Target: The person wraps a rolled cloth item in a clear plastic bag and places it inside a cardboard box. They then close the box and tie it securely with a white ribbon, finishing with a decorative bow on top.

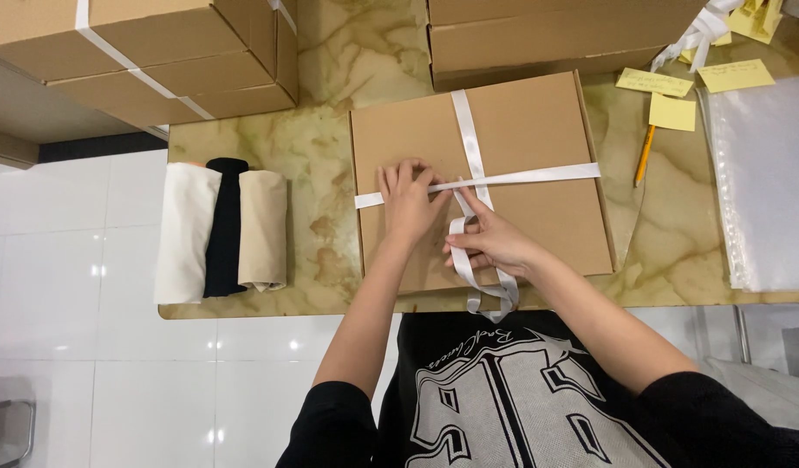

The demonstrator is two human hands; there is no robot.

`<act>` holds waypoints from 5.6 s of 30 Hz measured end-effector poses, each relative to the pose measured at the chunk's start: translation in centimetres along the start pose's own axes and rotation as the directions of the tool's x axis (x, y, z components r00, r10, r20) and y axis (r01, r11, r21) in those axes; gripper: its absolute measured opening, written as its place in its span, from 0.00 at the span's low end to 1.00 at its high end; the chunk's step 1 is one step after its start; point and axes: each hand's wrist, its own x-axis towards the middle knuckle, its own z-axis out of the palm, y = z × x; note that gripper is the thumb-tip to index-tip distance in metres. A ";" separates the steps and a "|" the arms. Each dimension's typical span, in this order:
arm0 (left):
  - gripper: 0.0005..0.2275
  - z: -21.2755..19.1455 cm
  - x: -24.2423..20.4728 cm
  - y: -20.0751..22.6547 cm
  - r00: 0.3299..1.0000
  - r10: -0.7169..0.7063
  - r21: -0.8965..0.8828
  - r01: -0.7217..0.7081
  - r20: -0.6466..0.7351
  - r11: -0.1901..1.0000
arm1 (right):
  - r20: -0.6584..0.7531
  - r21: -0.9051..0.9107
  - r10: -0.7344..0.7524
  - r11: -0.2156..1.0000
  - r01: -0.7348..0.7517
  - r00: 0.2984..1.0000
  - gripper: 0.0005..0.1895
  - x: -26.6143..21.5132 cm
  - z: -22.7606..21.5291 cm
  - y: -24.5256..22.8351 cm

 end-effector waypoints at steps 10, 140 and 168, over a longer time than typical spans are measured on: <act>0.10 -0.5 2.5 0.5 0.972 -0.074 -0.026 0.082 0.223 0.996 | -0.015 0.108 -0.003 0.994 0.005 1.000 0.56 2.6 -0.4 1.2; 0.20 -0.1 -3.9 4.1 0.973 0.180 0.349 -0.221 0.148 0.911 | -0.245 -0.961 -0.198 0.182 -0.210 0.949 0.28 0.3 -5.5 -4.8; 0.23 -5.3 -0.4 0.6 0.881 0.001 -0.462 0.248 0.474 0.851 | 0.044 -0.349 -0.219 0.911 0.221 0.975 0.12 0.4 -10.1 -4.2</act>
